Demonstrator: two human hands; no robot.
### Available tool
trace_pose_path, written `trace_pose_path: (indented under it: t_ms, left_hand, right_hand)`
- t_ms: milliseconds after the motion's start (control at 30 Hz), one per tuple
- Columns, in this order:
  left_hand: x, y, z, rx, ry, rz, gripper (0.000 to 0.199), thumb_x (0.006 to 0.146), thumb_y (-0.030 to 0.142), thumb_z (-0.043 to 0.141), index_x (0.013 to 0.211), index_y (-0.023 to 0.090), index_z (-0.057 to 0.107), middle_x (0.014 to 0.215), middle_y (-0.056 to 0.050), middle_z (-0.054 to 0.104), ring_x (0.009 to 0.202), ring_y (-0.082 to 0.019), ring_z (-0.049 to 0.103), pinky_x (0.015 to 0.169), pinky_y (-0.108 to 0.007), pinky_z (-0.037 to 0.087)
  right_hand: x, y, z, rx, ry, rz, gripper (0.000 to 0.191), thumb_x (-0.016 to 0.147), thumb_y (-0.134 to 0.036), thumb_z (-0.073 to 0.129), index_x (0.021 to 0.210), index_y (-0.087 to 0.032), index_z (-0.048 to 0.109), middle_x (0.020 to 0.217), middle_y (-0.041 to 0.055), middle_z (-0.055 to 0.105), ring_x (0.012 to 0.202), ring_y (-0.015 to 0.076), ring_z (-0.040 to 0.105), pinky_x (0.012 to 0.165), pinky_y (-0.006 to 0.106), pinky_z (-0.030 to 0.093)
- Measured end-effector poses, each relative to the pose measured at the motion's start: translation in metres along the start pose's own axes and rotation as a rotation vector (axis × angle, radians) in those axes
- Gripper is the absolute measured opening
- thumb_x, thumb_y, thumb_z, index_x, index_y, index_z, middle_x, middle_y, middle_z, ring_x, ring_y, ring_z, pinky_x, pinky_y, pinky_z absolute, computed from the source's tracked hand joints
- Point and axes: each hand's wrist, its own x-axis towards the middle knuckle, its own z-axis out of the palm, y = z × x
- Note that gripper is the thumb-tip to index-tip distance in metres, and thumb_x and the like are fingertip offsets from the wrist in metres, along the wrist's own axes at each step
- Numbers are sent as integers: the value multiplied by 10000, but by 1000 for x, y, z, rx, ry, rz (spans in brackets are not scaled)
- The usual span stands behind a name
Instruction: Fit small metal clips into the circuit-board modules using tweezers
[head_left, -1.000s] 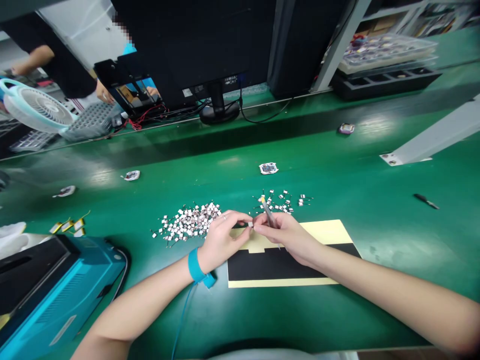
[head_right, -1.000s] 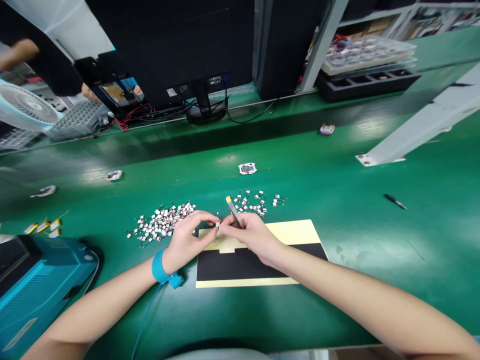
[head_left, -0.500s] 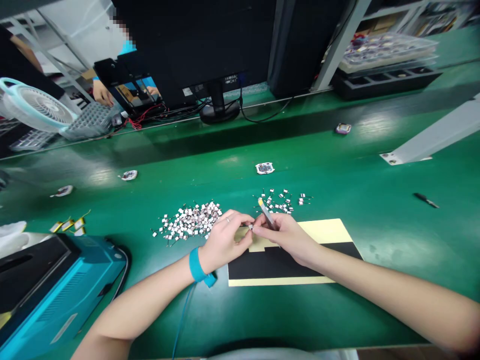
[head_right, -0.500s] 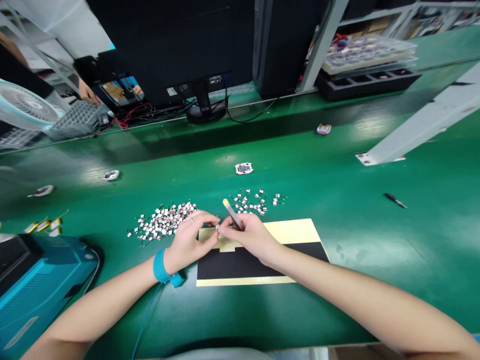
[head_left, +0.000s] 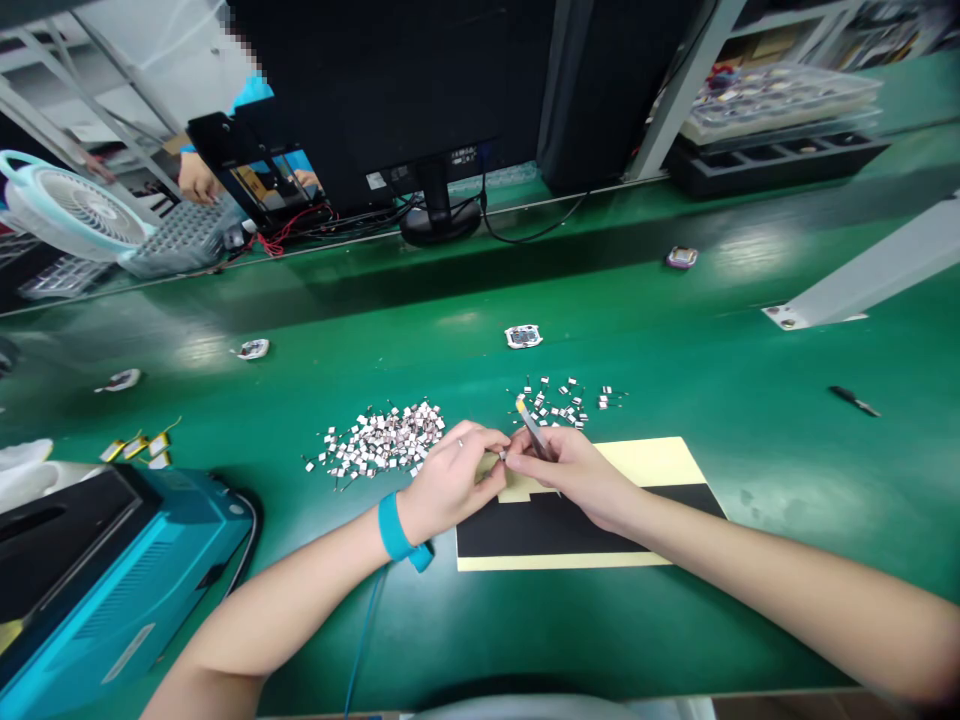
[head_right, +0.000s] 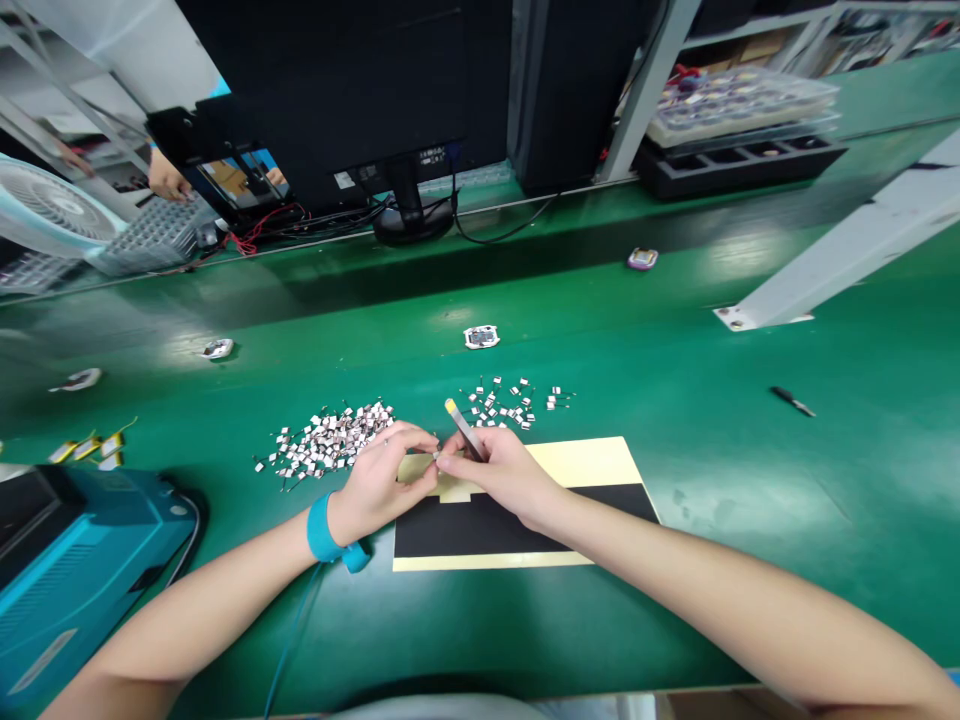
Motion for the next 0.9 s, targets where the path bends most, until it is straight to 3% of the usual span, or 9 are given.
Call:
trace_pose_path:
  t_ms: [600,900]
  left_hand:
    - [-3,0,2,-27,-29,50,179,760,123,535,920,150,461,785,-37,578,720,-128,527,638,-219,468]
    - [1,-1,-2,-85,-2,-41,158,762,145,546,892,159,459,756,-18,572,701,-117,532,638,-213,462]
  right_hand:
    - [0,2,1,-47,103,59,203,684,-245,637,596,-121,503,599,-30,495,570,89,432,556,211,313]
    - [0,-11,-7,-41,91,114,266,651,-368,646,713,-126,553,570,-43,449,480,60,344,462,198,240]
